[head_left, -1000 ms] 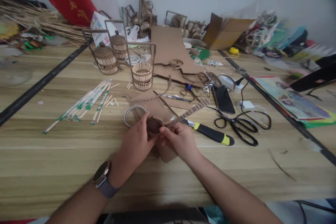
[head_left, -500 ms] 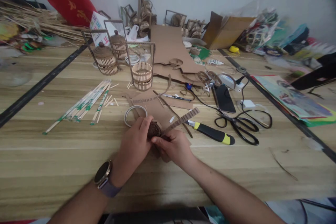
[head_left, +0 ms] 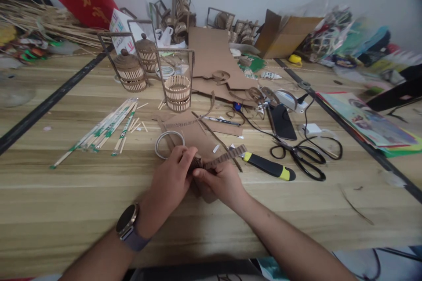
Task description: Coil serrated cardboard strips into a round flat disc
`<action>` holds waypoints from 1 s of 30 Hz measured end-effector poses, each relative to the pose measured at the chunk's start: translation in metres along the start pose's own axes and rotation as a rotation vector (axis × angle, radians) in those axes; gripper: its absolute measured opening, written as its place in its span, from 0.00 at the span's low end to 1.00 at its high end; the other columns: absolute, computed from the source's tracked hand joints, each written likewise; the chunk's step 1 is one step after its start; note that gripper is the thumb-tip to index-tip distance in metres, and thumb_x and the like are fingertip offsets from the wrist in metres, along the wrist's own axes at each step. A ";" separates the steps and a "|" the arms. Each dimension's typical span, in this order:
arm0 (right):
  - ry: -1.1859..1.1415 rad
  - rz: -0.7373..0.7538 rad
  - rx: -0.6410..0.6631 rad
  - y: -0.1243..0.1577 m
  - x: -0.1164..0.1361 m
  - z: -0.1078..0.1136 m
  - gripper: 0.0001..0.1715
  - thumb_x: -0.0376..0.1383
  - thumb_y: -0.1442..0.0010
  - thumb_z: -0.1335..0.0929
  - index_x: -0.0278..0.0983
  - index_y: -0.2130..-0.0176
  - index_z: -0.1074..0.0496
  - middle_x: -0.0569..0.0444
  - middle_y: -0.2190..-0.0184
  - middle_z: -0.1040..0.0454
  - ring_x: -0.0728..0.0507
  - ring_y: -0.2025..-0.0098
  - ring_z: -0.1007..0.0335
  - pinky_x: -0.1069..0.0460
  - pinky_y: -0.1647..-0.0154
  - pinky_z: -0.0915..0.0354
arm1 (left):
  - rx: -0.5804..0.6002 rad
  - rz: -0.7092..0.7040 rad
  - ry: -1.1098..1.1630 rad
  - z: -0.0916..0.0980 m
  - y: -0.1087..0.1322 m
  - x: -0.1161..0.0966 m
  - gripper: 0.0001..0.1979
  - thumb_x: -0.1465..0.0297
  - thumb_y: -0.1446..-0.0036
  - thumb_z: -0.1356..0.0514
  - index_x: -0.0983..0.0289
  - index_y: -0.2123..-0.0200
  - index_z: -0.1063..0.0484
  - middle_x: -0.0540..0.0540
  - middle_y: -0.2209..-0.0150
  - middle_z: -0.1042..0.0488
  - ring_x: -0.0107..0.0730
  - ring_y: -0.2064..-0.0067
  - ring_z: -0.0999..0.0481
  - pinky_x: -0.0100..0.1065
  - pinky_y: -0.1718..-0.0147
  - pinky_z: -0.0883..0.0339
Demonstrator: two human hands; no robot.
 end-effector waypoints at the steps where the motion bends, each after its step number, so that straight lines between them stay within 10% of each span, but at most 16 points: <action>1: -0.013 -0.006 0.008 0.000 0.002 0.000 0.26 0.49 0.40 0.32 0.39 0.83 0.38 0.60 0.86 0.38 0.50 0.82 0.43 0.54 0.80 0.48 | -0.006 -0.010 0.003 0.000 0.000 0.000 0.26 0.83 0.47 0.44 0.60 0.46 0.38 0.60 0.50 0.30 0.47 0.53 0.24 0.42 0.62 0.25; 16: -0.046 0.120 -0.118 0.002 0.015 0.006 0.17 0.40 0.41 0.32 0.38 0.79 0.32 0.58 0.80 0.31 0.48 0.74 0.35 0.54 0.72 0.39 | -0.171 -0.051 0.099 -0.002 0.007 -0.009 0.40 0.79 0.42 0.43 0.63 0.31 0.59 0.68 0.42 0.34 0.51 0.41 0.32 0.53 0.45 0.32; 23: 0.090 0.123 -0.114 0.005 0.009 0.006 0.21 0.45 0.39 0.31 0.37 0.79 0.28 0.56 0.80 0.30 0.47 0.74 0.34 0.54 0.73 0.39 | -0.131 -0.014 0.163 -0.005 0.004 -0.003 0.33 0.80 0.46 0.43 0.63 0.37 0.45 0.66 0.44 0.29 0.48 0.44 0.27 0.49 0.47 0.28; 30: 0.279 0.230 -0.108 -0.001 0.012 0.002 0.16 0.45 0.38 0.29 0.36 0.57 0.23 0.57 0.75 0.27 0.47 0.75 0.33 0.54 0.74 0.39 | -0.271 0.269 0.354 0.036 -0.008 0.030 0.22 0.66 0.45 0.36 0.63 0.48 0.34 0.60 0.51 0.24 0.45 0.51 0.23 0.45 0.52 0.27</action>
Point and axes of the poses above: each hand's wrist, its own y-axis away from the middle knuckle, its own z-axis out of the back of the hand, x = y × z, the point moved 6 cm from there along -y, towards the middle knuckle
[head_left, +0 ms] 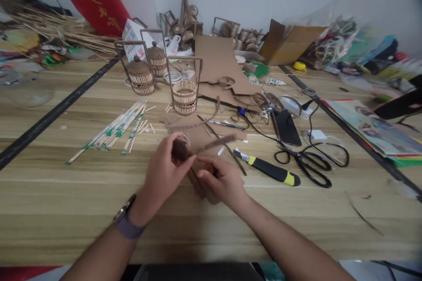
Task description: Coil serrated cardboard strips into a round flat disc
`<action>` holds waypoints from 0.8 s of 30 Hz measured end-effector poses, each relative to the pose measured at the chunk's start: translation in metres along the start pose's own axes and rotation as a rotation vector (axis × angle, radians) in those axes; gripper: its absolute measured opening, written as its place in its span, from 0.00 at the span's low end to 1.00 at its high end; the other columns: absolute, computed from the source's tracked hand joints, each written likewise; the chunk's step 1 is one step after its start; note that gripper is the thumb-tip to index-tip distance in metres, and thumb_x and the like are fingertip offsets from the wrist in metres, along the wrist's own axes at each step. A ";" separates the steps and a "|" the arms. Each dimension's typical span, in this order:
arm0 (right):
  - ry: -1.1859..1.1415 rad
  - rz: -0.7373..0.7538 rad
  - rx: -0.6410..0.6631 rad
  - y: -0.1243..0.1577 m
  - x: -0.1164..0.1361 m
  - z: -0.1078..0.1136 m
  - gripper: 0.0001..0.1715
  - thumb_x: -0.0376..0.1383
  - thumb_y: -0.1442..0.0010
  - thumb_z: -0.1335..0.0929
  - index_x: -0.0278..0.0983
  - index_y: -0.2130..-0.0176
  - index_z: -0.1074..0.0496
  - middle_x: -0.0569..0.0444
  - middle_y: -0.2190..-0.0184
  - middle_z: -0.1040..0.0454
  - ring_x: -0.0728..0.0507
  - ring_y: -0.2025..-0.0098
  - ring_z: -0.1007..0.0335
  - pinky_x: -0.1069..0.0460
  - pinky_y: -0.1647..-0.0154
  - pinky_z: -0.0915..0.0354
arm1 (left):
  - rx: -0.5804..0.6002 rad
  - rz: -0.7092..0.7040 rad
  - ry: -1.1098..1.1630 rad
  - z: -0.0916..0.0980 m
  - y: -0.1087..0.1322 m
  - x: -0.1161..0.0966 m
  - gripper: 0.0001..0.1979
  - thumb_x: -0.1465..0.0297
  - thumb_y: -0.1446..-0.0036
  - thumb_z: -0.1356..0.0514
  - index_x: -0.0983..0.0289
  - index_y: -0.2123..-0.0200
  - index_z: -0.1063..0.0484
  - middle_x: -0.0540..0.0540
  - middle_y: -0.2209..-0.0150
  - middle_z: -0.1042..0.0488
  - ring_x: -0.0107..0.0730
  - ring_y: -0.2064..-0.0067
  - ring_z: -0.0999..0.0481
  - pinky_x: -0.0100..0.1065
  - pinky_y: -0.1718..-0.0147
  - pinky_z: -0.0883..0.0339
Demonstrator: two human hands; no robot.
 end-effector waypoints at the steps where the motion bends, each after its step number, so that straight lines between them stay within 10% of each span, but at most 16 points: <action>1: 0.070 -0.001 0.017 -0.001 0.000 -0.002 0.14 0.41 0.38 0.29 0.36 0.55 0.24 0.56 0.74 0.26 0.47 0.73 0.32 0.54 0.73 0.38 | -0.038 0.084 0.057 0.007 -0.004 0.006 0.23 0.64 0.46 0.35 0.62 0.48 0.33 0.59 0.52 0.24 0.42 0.55 0.22 0.43 0.55 0.25; 8: 0.509 0.128 0.228 -0.015 0.030 -0.017 0.06 0.32 0.34 0.33 0.37 0.58 0.25 0.51 0.63 0.24 0.44 0.64 0.28 0.52 0.66 0.36 | -0.134 0.303 0.476 0.020 -0.015 0.025 0.28 0.61 0.52 0.30 0.60 0.48 0.33 0.57 0.49 0.24 0.42 0.51 0.21 0.42 0.52 0.26; 16: 0.711 0.443 0.307 -0.055 0.026 -0.052 0.15 0.25 0.33 0.38 0.37 0.53 0.27 0.48 0.59 0.23 0.39 0.57 0.34 0.47 0.57 0.37 | -0.078 0.171 0.681 0.013 -0.013 0.017 0.31 0.64 0.52 0.29 0.60 0.47 0.37 0.62 0.42 0.28 0.40 0.49 0.22 0.41 0.52 0.25; 24: 0.638 0.402 0.061 -0.050 0.020 0.016 0.11 0.25 0.41 0.35 0.36 0.57 0.30 0.47 0.62 0.26 0.38 0.57 0.35 0.46 0.58 0.41 | 0.364 -0.092 0.281 -0.004 0.001 -0.015 0.26 0.66 0.52 0.30 0.60 0.49 0.30 0.65 0.36 0.34 0.54 0.40 0.29 0.50 0.47 0.28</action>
Point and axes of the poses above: each hand's wrist, its own y-axis away from the middle knuckle, its own z-axis out of the back of the hand, x = y × z, the point moved 6 cm from there along -y, towards the middle knuckle
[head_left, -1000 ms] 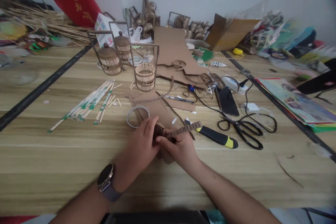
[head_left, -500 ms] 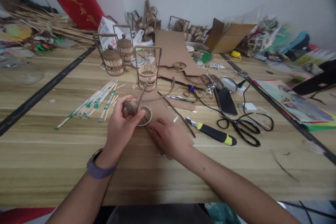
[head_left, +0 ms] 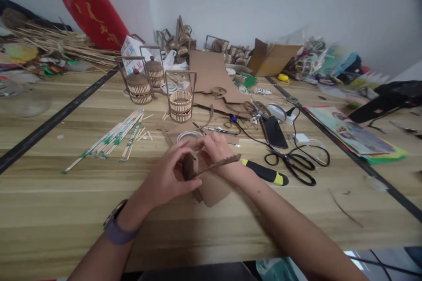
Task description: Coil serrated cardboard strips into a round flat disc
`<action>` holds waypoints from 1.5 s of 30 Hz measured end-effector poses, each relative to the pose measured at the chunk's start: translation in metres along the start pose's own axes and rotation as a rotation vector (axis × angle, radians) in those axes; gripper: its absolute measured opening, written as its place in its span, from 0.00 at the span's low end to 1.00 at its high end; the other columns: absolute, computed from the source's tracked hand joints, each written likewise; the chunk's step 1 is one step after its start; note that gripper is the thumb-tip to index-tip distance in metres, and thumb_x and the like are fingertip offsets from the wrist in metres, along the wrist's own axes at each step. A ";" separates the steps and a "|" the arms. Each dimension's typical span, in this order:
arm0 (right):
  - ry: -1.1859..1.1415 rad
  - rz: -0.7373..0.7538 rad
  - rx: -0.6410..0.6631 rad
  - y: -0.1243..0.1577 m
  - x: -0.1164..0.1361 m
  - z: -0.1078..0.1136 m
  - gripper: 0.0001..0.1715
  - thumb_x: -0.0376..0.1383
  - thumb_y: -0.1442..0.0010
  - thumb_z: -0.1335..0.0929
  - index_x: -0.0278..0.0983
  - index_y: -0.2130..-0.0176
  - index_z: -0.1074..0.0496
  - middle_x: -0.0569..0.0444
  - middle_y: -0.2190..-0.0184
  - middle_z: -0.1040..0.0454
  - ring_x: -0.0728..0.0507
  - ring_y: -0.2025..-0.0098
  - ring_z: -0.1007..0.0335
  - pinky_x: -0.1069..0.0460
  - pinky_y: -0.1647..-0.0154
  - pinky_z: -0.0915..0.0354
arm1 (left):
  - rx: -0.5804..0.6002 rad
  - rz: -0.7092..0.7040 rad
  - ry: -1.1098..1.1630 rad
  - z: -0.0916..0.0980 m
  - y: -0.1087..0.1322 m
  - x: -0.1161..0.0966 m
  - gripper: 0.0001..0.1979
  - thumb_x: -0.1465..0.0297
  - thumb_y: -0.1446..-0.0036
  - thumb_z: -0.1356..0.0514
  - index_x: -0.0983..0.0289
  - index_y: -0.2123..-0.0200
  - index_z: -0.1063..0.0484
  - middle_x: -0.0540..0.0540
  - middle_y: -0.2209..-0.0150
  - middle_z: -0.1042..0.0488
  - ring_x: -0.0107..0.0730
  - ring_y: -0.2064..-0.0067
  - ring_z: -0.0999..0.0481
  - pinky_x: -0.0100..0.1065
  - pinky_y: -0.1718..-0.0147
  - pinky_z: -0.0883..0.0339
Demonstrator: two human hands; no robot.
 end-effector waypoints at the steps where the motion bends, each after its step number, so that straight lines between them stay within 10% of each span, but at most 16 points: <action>1: -0.011 0.017 0.000 0.005 -0.002 0.007 0.12 0.25 0.41 0.35 0.36 0.57 0.30 0.47 0.62 0.26 0.37 0.57 0.35 0.46 0.58 0.41 | 0.072 -0.024 -0.088 -0.007 0.000 -0.001 0.26 0.66 0.54 0.29 0.60 0.50 0.29 0.64 0.36 0.34 0.55 0.39 0.30 0.51 0.46 0.29; 5: -0.070 0.116 -0.009 0.023 0.001 0.020 0.10 0.28 0.37 0.37 0.35 0.56 0.30 0.45 0.62 0.26 0.37 0.56 0.34 0.45 0.57 0.38 | 0.291 -0.089 -0.227 -0.030 0.003 -0.002 0.27 0.65 0.57 0.28 0.61 0.51 0.27 0.64 0.39 0.31 0.55 0.39 0.29 0.51 0.44 0.31; 14: -0.126 -0.094 -0.345 0.046 -0.033 0.041 0.19 0.30 0.33 0.38 0.40 0.45 0.32 0.46 0.53 0.24 0.37 0.49 0.34 0.40 0.46 0.35 | 0.286 -0.080 -0.314 -0.035 0.008 0.000 0.26 0.63 0.58 0.27 0.60 0.53 0.26 0.62 0.44 0.27 0.51 0.44 0.25 0.46 0.46 0.29; 37: 0.205 -0.006 -0.195 0.047 -0.021 0.020 0.18 0.30 0.33 0.37 0.35 0.45 0.32 0.48 0.65 0.23 0.39 0.59 0.33 0.45 0.60 0.43 | 0.275 -0.055 -0.397 -0.044 0.009 0.005 0.23 0.63 0.57 0.29 0.62 0.56 0.25 0.64 0.46 0.26 0.55 0.47 0.24 0.51 0.48 0.27; 45: -0.281 -0.213 -0.288 0.047 -0.035 0.023 0.13 0.27 0.43 0.36 0.38 0.57 0.33 0.53 0.68 0.27 0.42 0.65 0.32 0.49 0.63 0.38 | 0.251 -0.098 -0.390 -0.047 0.010 -0.002 0.23 0.64 0.56 0.29 0.63 0.56 0.26 0.64 0.47 0.26 0.53 0.47 0.23 0.47 0.49 0.27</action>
Point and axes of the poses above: each hand's wrist, its own y-axis away from the middle knuckle, its own z-axis out of the back of the hand, x = y × z, the point moved 6 cm from there along -y, towards the middle knuckle
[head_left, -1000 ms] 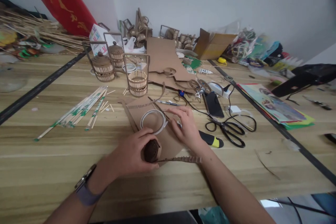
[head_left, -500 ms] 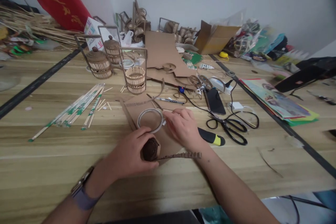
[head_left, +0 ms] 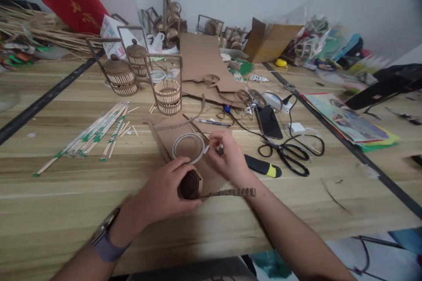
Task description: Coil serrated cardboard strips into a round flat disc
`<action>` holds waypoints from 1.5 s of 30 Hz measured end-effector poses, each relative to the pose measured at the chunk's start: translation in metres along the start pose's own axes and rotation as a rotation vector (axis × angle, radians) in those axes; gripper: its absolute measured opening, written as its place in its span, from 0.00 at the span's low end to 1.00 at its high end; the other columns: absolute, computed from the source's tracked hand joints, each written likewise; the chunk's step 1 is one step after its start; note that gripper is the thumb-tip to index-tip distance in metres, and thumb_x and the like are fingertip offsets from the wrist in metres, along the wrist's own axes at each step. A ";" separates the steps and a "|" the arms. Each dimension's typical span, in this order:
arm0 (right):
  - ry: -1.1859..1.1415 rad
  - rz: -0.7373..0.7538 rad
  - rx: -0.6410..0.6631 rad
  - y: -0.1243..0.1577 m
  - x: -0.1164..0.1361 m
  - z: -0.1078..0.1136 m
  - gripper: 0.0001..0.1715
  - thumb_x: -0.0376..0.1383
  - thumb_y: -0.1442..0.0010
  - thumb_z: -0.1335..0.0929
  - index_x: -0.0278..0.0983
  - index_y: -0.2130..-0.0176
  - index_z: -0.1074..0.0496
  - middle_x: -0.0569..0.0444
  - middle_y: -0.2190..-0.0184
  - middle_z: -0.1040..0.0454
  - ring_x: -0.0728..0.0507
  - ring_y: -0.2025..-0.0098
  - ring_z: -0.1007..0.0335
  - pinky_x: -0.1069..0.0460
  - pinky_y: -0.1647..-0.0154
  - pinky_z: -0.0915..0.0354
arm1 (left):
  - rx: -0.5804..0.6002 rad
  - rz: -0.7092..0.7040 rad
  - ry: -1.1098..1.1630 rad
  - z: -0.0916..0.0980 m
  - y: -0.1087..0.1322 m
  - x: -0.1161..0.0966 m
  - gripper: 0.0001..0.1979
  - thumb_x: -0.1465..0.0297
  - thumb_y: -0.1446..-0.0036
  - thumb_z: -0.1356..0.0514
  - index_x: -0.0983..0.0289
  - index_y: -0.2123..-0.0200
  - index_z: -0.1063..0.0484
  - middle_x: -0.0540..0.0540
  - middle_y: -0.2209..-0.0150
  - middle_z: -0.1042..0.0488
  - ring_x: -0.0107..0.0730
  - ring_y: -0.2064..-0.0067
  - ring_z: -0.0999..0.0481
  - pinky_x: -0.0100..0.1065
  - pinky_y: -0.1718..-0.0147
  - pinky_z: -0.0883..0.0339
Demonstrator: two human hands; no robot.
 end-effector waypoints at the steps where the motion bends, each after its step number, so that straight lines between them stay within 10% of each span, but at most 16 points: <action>1: -0.120 -0.067 -0.031 -0.001 -0.004 0.000 0.13 0.27 0.45 0.35 0.39 0.59 0.35 0.55 0.70 0.28 0.44 0.67 0.33 0.50 0.64 0.38 | -0.003 -0.012 0.008 0.001 0.000 -0.001 0.22 0.64 0.56 0.29 0.63 0.56 0.27 0.64 0.48 0.26 0.52 0.48 0.23 0.46 0.50 0.26; 9: -0.896 -0.405 -0.051 -0.002 -0.026 -0.015 0.18 0.29 0.50 0.30 0.42 0.62 0.41 0.64 0.73 0.30 0.50 0.72 0.34 0.55 0.69 0.40 | -0.029 -0.026 0.029 0.008 0.000 -0.006 0.22 0.66 0.54 0.30 0.63 0.55 0.27 0.62 0.49 0.25 0.49 0.49 0.22 0.44 0.51 0.25; 21: -1.052 -0.360 -0.053 -0.006 -0.029 -0.005 0.21 0.26 0.53 0.28 0.42 0.66 0.41 0.64 0.74 0.27 0.52 0.75 0.36 0.58 0.75 0.44 | -0.125 -0.100 -0.020 0.021 0.008 -0.006 0.25 0.62 0.54 0.29 0.64 0.53 0.27 0.64 0.48 0.25 0.49 0.49 0.22 0.43 0.51 0.25; 28: -1.084 -0.373 -0.490 -0.015 -0.071 0.042 0.22 0.30 0.57 0.24 0.43 0.65 0.36 0.65 0.76 0.28 0.52 0.74 0.36 0.57 0.69 0.38 | -0.171 0.096 -0.042 0.025 0.007 0.020 0.25 0.63 0.52 0.30 0.62 0.51 0.27 0.65 0.43 0.32 0.56 0.44 0.26 0.50 0.48 0.27; 32: -1.225 -0.518 -0.318 -0.011 -0.052 0.017 0.26 0.34 0.57 0.20 0.43 0.62 0.33 0.65 0.74 0.28 0.51 0.73 0.33 0.56 0.68 0.35 | -0.173 0.106 -0.032 0.019 0.002 0.026 0.25 0.68 0.53 0.29 0.59 0.50 0.28 0.66 0.33 0.44 0.58 0.38 0.31 0.49 0.49 0.26; 38: -1.487 -0.609 0.013 0.006 0.001 -0.027 0.28 0.35 0.57 0.19 0.43 0.58 0.29 0.62 0.73 0.24 0.50 0.71 0.29 0.56 0.67 0.32 | -0.221 0.028 0.067 0.015 0.001 0.016 0.30 0.72 0.50 0.30 0.59 0.45 0.36 0.59 0.49 0.24 0.46 0.48 0.22 0.45 0.50 0.26; 45: -1.611 -0.716 0.146 0.019 0.016 -0.042 0.29 0.30 0.55 0.20 0.41 0.55 0.28 0.60 0.70 0.22 0.51 0.70 0.27 0.58 0.69 0.32 | -0.288 -0.019 0.136 0.017 0.002 0.008 0.26 0.72 0.47 0.31 0.57 0.47 0.35 0.54 0.52 0.22 0.40 0.54 0.20 0.38 0.56 0.25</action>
Point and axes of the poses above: each hand's wrist, its own y-axis away from the middle knuckle, its own z-axis out of the back of the hand, x = y × z, the point moved 6 cm from there along -y, towards the middle knuckle
